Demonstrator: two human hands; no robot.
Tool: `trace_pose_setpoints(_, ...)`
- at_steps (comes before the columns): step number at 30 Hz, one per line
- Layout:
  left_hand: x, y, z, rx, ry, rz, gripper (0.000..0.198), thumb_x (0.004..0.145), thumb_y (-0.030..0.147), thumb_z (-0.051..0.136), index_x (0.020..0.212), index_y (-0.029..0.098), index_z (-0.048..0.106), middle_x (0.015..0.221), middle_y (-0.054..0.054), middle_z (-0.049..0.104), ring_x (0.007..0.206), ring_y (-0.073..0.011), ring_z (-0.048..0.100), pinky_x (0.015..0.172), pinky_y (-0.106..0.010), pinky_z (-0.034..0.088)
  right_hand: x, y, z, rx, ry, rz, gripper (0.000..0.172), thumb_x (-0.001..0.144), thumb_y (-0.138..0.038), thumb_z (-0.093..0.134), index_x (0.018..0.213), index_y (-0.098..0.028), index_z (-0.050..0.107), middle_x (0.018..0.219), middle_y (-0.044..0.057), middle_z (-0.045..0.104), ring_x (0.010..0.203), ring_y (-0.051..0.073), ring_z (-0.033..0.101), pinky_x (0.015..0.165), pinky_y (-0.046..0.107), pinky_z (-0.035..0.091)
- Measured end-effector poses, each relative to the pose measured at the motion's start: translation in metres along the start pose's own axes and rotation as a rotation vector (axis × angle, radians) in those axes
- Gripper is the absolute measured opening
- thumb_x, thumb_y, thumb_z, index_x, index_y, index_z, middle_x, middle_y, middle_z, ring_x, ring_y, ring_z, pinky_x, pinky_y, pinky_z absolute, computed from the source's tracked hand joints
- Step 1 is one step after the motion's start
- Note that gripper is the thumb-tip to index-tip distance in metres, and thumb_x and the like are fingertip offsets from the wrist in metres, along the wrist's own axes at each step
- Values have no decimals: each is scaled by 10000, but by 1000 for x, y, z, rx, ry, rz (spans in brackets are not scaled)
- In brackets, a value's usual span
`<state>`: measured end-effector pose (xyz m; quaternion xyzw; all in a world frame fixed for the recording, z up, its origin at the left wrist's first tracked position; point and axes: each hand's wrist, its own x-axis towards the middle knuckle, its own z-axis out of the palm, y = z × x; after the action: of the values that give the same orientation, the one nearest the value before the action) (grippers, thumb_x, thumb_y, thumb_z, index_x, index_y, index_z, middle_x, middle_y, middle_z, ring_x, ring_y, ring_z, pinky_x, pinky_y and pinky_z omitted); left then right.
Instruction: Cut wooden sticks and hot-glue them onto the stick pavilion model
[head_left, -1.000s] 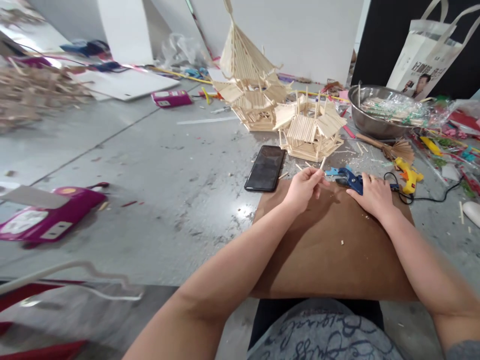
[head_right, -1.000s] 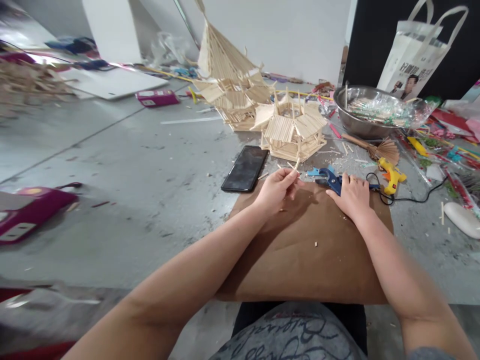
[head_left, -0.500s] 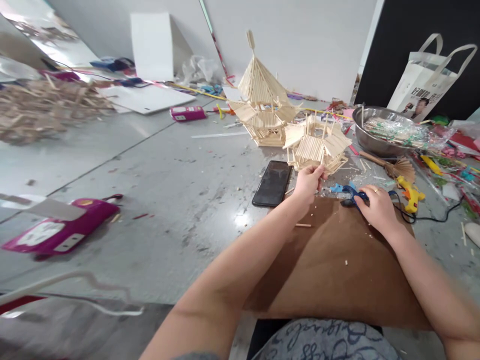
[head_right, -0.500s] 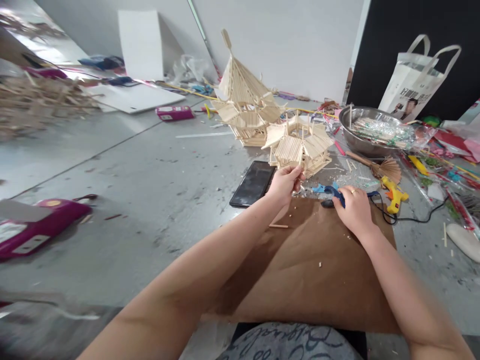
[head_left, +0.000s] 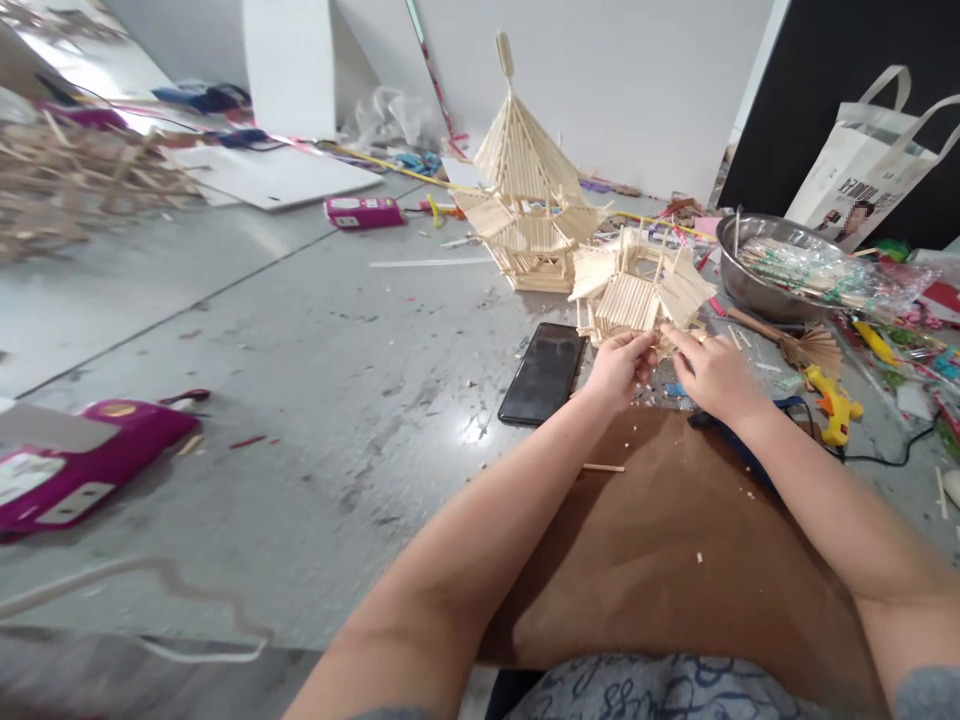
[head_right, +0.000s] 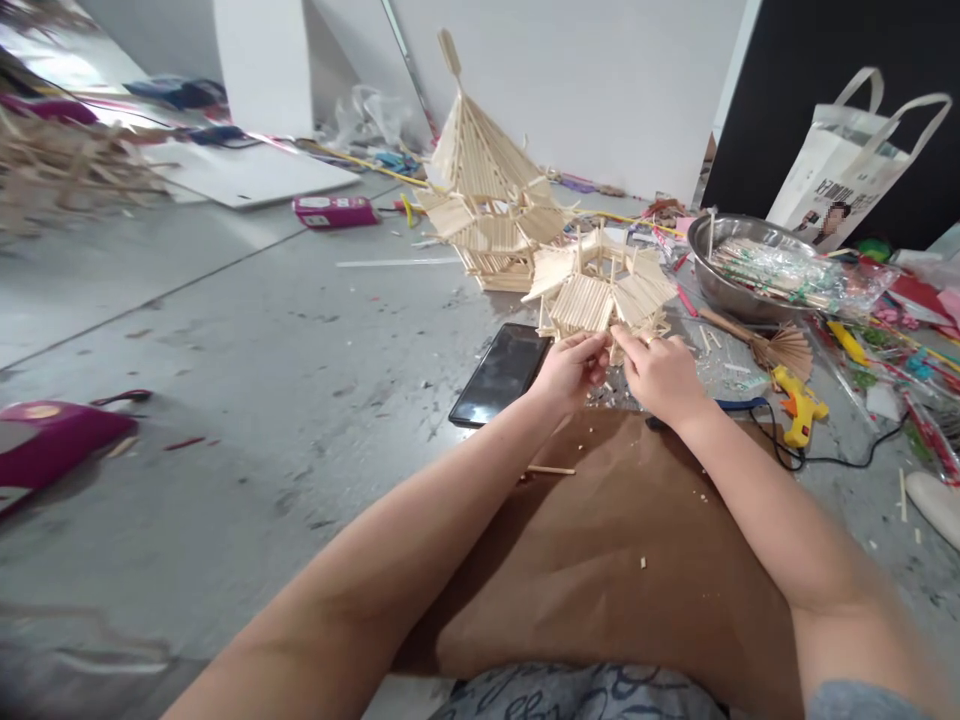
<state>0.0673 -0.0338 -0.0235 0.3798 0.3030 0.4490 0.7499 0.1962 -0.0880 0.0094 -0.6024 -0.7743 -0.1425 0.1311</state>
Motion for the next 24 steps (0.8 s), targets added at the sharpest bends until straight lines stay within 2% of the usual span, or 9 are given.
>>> trace_pose_setpoints(7,1,2,0,12,-18,-23,263,688,327,632,595,153,457,445,58,473,299,-19,340,334,-186,217,19,-3,5,-94,-134,-2,473,872,-211,312,1341,-192,372,918,105,662,797,202,573,726,338,317)
trace_pose_setpoints(15,0,3,-4,2,-33,-24,95,645,186,597,695,143,529,451,53,501,303,-41,378,338,-194,259,18,-2,3,-127,-156,0,492,862,-192,309,1352,-187,352,888,102,669,782,196,573,721,330,300)
trace_pose_setpoints(21,3,-1,-5,33,-33,4,237,696,363,616,683,144,528,462,54,482,303,-30,350,328,-187,221,16,-4,4,-96,-129,-12,491,855,-200,322,1344,-184,369,897,99,671,801,203,581,755,337,331)
trace_pose_setpoints(24,3,-4,-8,68,-97,15,272,676,395,638,669,152,517,466,58,480,313,-25,351,338,-180,226,8,-3,2,29,-65,29,470,854,-208,331,1315,-167,410,912,98,665,799,193,581,767,335,360)
